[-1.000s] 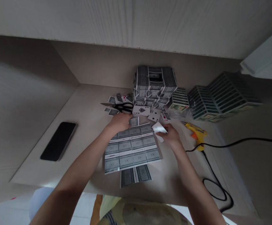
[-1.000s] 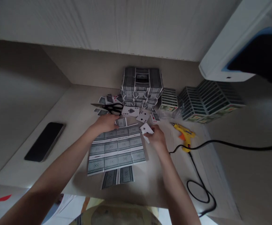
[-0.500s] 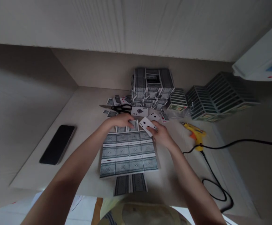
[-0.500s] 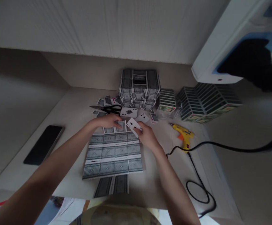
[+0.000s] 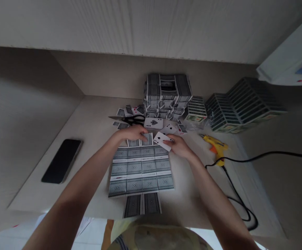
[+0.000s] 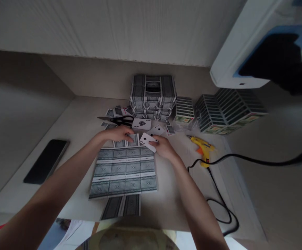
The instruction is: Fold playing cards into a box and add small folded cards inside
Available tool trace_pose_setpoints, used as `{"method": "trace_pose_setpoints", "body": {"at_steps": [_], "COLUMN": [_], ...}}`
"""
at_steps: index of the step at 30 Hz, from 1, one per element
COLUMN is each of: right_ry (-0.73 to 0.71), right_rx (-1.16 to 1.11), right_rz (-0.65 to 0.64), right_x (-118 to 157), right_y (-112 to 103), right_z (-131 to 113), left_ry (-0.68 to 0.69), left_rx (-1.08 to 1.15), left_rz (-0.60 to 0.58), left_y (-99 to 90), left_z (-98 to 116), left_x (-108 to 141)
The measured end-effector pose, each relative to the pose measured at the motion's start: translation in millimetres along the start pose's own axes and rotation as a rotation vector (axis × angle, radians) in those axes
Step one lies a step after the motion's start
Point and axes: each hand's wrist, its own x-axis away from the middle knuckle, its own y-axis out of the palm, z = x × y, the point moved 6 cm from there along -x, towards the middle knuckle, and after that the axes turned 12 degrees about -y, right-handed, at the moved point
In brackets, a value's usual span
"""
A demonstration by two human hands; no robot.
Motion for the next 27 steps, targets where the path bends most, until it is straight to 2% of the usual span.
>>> {"method": "trace_pose_setpoints", "body": {"at_steps": [3,6,13,18,27], "right_ry": [-0.023,-0.042,-0.003,0.05,0.037], "right_rx": [0.042,0.097,0.221,0.29,0.268], "right_rz": [0.005,-0.043,-0.261,-0.411,-0.558], "right_x": [-1.8,-3.3,-20.6,-36.1,-50.1], "right_y": [-2.7,1.6,9.5,8.5,10.1], "right_z": [0.0,0.3,-5.5,-5.2,-4.4], "left_ry": [-0.008,-0.016,-0.027,-0.043,-0.053], "left_rx": [0.026,0.045,0.044,0.03,0.07], "left_rz": [0.013,0.025,0.033,0.095,0.103], "left_y": [-0.1,-0.1,1.8,2.0,4.3], "left_z": [-0.3,-1.0,-0.2,-0.5,2.5], "left_x": [0.5,0.1,-1.1,-0.7,-0.3]}}
